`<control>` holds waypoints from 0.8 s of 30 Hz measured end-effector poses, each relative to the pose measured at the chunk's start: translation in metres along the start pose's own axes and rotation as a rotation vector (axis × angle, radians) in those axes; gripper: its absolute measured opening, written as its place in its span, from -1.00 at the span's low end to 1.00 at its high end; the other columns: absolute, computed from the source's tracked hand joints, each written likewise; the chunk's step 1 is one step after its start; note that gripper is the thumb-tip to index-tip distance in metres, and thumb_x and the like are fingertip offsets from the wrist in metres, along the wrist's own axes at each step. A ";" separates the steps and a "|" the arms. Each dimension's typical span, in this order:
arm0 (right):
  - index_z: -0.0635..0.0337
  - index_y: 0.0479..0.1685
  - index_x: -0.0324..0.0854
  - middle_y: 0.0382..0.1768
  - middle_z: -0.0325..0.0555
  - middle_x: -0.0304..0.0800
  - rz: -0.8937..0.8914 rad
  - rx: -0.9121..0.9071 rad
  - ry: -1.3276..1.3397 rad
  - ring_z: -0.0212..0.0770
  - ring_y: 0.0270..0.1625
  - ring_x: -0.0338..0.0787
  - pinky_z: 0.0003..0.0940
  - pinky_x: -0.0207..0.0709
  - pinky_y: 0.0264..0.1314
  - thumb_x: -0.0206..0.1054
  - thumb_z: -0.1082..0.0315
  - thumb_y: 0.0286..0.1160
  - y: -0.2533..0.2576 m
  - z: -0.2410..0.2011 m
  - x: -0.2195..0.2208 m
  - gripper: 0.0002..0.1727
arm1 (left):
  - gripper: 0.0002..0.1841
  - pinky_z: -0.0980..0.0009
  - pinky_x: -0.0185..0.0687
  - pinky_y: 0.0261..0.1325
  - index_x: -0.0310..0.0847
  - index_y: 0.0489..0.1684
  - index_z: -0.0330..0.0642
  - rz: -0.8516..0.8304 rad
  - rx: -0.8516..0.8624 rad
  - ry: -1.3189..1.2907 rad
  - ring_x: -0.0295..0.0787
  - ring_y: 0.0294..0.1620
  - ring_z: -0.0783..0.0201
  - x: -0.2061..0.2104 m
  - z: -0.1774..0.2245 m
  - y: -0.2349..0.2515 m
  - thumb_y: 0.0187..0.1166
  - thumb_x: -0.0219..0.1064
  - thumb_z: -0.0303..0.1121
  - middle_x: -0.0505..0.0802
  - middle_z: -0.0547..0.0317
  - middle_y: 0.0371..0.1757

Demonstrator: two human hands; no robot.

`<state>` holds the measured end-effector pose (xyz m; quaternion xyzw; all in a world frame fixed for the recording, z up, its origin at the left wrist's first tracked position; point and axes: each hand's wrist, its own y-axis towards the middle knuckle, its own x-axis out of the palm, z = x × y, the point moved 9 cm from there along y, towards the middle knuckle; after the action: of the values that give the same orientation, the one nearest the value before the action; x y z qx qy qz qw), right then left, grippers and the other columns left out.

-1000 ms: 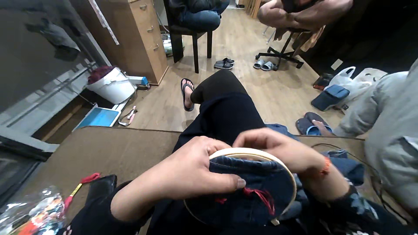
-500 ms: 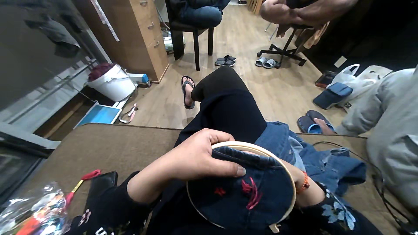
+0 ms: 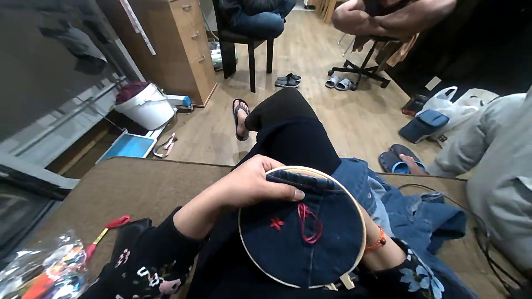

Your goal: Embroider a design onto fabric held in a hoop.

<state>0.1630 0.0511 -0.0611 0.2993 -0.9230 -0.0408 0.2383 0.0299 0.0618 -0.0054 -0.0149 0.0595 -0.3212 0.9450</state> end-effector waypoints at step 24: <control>0.02 -0.29 0.51 -0.50 -0.35 0.49 0.504 0.096 -0.014 -0.58 -0.62 0.37 -0.76 0.29 -0.60 -0.09 0.31 0.89 0.009 -0.049 -0.045 -0.67 | -0.90 0.53 0.78 -0.27 0.83 -0.20 -0.25 -0.125 -0.005 -0.092 0.83 -0.37 0.43 0.012 0.003 -0.002 0.50 0.40 -0.48 0.91 0.14 -0.36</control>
<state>0.2126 0.0880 -0.0347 0.0706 -0.9710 0.0617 0.2200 0.0391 0.0531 -0.0033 -0.0357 0.0159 -0.3785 0.9248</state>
